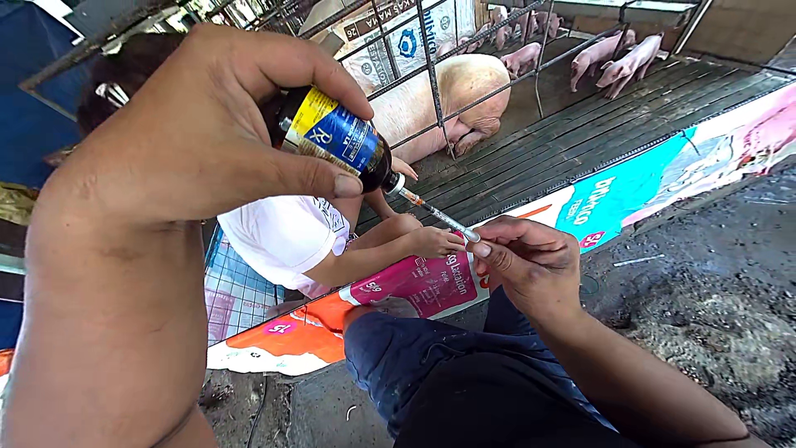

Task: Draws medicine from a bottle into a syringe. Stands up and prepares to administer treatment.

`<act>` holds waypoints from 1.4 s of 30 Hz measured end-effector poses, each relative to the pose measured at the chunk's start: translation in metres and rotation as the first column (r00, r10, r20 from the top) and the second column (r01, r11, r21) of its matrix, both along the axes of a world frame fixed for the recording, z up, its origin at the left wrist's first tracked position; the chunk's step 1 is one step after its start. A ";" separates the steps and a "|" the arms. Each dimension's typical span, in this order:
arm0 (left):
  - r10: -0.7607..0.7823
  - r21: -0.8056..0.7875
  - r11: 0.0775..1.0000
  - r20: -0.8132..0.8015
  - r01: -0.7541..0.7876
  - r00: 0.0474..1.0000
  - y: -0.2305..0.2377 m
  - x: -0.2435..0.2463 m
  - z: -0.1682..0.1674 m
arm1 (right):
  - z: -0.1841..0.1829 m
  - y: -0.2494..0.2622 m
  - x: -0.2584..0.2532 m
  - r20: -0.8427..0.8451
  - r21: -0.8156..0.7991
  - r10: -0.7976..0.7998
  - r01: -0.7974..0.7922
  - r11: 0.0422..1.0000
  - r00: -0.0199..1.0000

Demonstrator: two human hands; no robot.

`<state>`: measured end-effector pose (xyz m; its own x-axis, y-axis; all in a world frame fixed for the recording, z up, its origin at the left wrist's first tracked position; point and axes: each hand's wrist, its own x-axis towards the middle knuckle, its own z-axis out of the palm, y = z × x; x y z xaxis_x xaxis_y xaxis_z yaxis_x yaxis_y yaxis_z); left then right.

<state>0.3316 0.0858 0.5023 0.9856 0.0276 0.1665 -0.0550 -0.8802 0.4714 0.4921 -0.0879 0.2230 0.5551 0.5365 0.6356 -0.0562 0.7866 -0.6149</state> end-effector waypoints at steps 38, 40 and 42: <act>0.057 0.078 0.995 0.025 -0.059 0.998 0.006 -0.003 0.008 | -0.003 0.001 0.000 0.011 -0.035 0.119 -0.119 0.992 0.993; 0.057 0.080 0.995 0.029 -0.059 0.998 0.006 -0.003 0.008 | -0.002 0.001 0.000 0.007 -0.034 0.118 -0.118 0.992 0.993; 0.051 0.083 0.995 0.030 -0.054 0.998 0.006 -0.003 0.009 | -0.002 0.001 0.000 0.004 -0.028 0.121 -0.120 0.992 0.993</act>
<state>0.3287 0.0920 0.5109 0.9783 0.0640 0.1973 -0.0196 -0.9184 0.3952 0.4921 -0.0865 0.2207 0.4818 0.6164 0.6228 -0.1461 0.7573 -0.6365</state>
